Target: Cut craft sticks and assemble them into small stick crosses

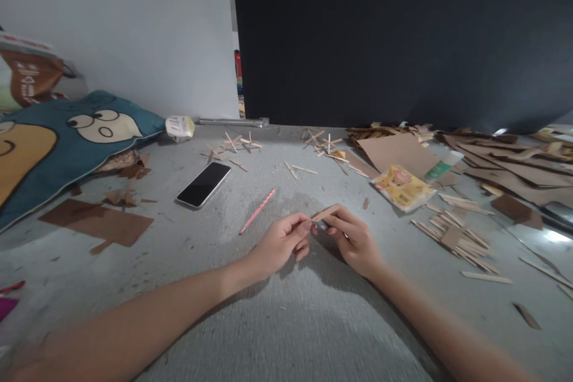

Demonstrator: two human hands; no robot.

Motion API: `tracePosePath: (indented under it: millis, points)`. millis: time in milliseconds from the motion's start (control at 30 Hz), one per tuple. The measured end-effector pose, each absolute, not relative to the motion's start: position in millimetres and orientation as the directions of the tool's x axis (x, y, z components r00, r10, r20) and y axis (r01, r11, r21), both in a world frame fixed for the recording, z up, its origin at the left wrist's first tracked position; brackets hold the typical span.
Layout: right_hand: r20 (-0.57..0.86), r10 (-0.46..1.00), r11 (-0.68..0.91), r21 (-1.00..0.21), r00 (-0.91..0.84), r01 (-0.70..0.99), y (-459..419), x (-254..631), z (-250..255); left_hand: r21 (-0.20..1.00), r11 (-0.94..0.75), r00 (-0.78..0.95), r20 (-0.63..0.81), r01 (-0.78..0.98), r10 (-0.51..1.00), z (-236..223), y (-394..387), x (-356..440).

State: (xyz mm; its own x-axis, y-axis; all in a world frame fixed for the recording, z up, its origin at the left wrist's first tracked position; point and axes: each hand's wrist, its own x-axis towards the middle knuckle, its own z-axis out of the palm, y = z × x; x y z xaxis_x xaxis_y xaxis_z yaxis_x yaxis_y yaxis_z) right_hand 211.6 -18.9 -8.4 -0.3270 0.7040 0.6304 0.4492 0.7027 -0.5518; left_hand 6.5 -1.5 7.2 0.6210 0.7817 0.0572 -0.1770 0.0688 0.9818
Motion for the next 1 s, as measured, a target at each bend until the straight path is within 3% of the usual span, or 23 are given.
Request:
tracePosePath:
  millis: [1000]
  points:
    - [0.629, 0.683, 0.721, -0.498, -0.371, 0.482, -20.3, 211.4, -7.4, 0.977, 0.105, 0.644, 0.040, -0.185, 0.764, 6.7, -1.8, 9.9]
